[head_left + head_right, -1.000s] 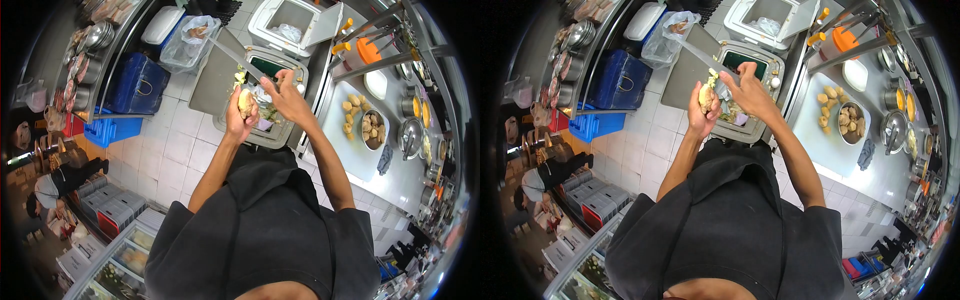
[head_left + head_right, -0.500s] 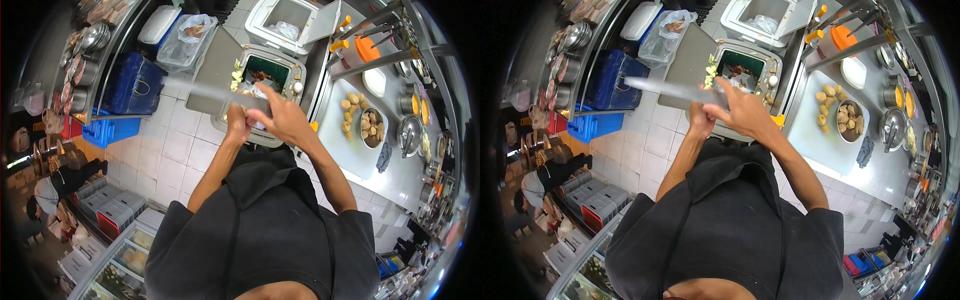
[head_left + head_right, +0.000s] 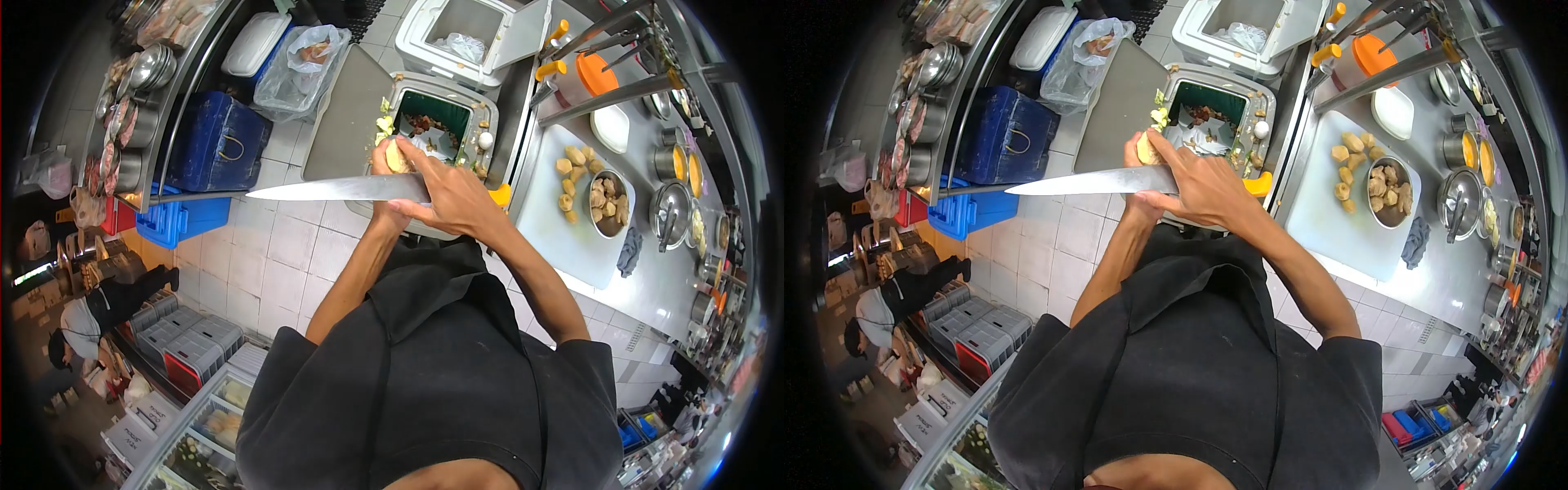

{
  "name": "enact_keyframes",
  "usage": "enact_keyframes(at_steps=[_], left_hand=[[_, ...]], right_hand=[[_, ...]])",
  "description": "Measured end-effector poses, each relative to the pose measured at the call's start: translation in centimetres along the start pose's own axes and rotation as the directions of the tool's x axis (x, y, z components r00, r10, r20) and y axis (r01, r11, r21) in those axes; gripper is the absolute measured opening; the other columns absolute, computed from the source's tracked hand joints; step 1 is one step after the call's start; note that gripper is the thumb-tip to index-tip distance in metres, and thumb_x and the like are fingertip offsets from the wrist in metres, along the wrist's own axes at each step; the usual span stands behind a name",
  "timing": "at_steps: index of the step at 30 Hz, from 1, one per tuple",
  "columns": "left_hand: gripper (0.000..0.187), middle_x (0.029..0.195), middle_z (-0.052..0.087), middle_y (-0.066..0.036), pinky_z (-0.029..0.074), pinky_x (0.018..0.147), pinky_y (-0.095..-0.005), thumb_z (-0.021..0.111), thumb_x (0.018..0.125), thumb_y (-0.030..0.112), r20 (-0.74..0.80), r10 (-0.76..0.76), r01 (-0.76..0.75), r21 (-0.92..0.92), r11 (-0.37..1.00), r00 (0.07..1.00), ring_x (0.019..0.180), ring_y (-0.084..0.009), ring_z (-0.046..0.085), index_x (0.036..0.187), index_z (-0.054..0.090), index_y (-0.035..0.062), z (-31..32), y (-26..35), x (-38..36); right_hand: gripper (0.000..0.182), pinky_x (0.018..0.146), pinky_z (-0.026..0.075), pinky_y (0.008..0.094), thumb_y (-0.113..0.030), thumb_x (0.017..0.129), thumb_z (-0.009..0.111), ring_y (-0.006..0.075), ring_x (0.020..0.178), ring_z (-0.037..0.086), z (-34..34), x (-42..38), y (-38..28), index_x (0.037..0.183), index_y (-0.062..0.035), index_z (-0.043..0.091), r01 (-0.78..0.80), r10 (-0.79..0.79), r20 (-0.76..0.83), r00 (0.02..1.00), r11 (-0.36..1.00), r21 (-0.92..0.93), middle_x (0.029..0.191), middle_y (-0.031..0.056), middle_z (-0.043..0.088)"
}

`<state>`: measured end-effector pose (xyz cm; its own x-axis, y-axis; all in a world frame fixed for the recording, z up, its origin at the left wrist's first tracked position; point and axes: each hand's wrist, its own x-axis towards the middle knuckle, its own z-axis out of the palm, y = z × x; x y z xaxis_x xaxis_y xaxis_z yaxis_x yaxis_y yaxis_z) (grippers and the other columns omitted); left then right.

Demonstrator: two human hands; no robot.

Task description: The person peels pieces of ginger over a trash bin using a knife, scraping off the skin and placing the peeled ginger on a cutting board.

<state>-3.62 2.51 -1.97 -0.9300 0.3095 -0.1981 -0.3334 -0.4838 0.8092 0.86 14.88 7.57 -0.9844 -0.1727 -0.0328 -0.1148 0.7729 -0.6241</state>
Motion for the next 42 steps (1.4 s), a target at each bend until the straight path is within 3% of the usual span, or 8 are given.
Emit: enact_keyframes(at_steps=[7,12,15,18,20,27,39,42], left_hand=[[0.04,0.115,0.052,-0.006,0.049,0.093,-0.0345,0.039,0.103,0.035,0.137,-0.042,0.054,-0.08,0.995,0.99,0.106,-0.0165,0.055,0.132,0.036,0.0075,0.3,1.9,0.1],[0.048,0.119,0.052,-0.007,0.047,0.096,-0.0356,0.041,0.103,0.038,0.247,-0.068,0.055,0.059,0.997,0.967,0.107,-0.0173,0.055,0.137,0.032,0.0043,-1.4,1.6,1.1],[0.052,0.12,0.051,-0.008,0.047,0.096,-0.0349,0.046,0.102,0.034,0.205,0.188,-0.269,0.513,0.815,0.96,0.106,-0.0169,0.055,0.139,0.029,0.002,0.1,3.1,0.4],[0.056,0.122,0.05,-0.009,0.046,0.097,-0.0353,0.049,0.101,0.031,0.257,0.18,-0.269,0.375,0.887,0.949,0.11,-0.0174,0.054,0.142,0.024,0.0028,0.1,3.3,0.4],[0.06,0.126,0.048,-0.01,0.046,0.098,-0.0356,0.049,0.101,0.034,0.208,0.061,-0.05,-0.058,0.997,0.976,0.114,-0.0179,0.051,0.145,0.022,0.0043,0.1,2.2,0.3],[0.062,0.131,0.045,-0.01,0.044,0.101,-0.0372,0.049,0.1,0.039,0.239,0.173,-0.217,0.173,0.961,0.956,0.119,-0.0193,0.048,0.147,0.021,0.0093,0.7,2.5,0.3],[0.052,0.134,0.047,-0.007,0.042,0.106,-0.0399,0.041,0.104,0.045,0.207,0.049,-0.009,-0.188,0.982,0.977,0.124,-0.0219,0.049,0.144,0.032,0.014,1.2,2.3,0.6],[0.054,0.112,0.054,-0.003,0.05,0.091,-0.0312,0.03,0.104,0.053,0.199,0.071,-0.034,-0.183,0.982,0.977,0.105,-0.0139,0.057,0.129,0.045,0.008,2.3,2.9,0.3]], right_hand=[[0.088,0.07,0.05,0.0498,-0.063,0.083,0.062,0.0458,0.078,0.064,0.5,0.6,0.6,0.147,-0.0089,0.034,0.035,-0.034,-0.043,0.998,0.999,0.013,0.104,0.027,0.065],[0.092,0.064,0.049,0.0487,-0.065,0.08,0.064,0.0434,0.068,0.064,0.3,1.2,0.4,0.148,-0.0111,0.032,0.075,-0.068,-0.099,0.993,0.995,0.065,0.079,0.0245,0.065],[0.091,0.063,0.049,0.0482,-0.064,0.079,0.064,0.0425,0.064,0.063,-0.6,1.5,-0.4,0.147,-0.0121,0.032,0.061,-0.057,-0.062,0.996,0.996,0.068,0.069,0.0228,0.062],[0.09,0.063,0.048,0.0485,-0.064,0.079,0.065,0.0428,0.062,0.063,-0.5,1.8,-0.2,0.147,-0.0134,0.034,0.065,-0.062,-0.07,0.996,0.997,0.048,0.066,0.0221,0.061],[0.09,0.063,0.048,0.0485,-0.064,0.079,0.065,0.043,0.063,0.063,-0.3,2.2,0.2,0.146,-0.0135,0.035,0.084,-0.079,-0.088,0.993,0.995,0.054,0.067,0.0221,0.061],[0.084,0.064,0.048,0.0486,-0.065,0.078,0.065,0.0437,0.07,0.064,-0.8,2.2,-0.2,0.14,-0.0152,0.04,0.116,-0.1,-0.152,0.983,0.989,0.097,0.074,0.0226,0.063],[0.078,0.068,0.053,0.0438,-0.065,0.078,0.066,0.0401,0.082,0.066,-0.1,2.8,0.8,0.134,-0.0131,0.048,0.128,-0.095,-0.233,0.968,0.983,0.13,0.1,0.0204,0.067],[0.079,0.068,0.053,0.0433,-0.065,0.077,0.067,0.0388,0.082,0.066,-0.5,2.8,0.3,0.133,-0.0128,0.05,0.095,-0.08,-0.241,0.967,0.994,0.048,0.107,0.0187,0.066]])
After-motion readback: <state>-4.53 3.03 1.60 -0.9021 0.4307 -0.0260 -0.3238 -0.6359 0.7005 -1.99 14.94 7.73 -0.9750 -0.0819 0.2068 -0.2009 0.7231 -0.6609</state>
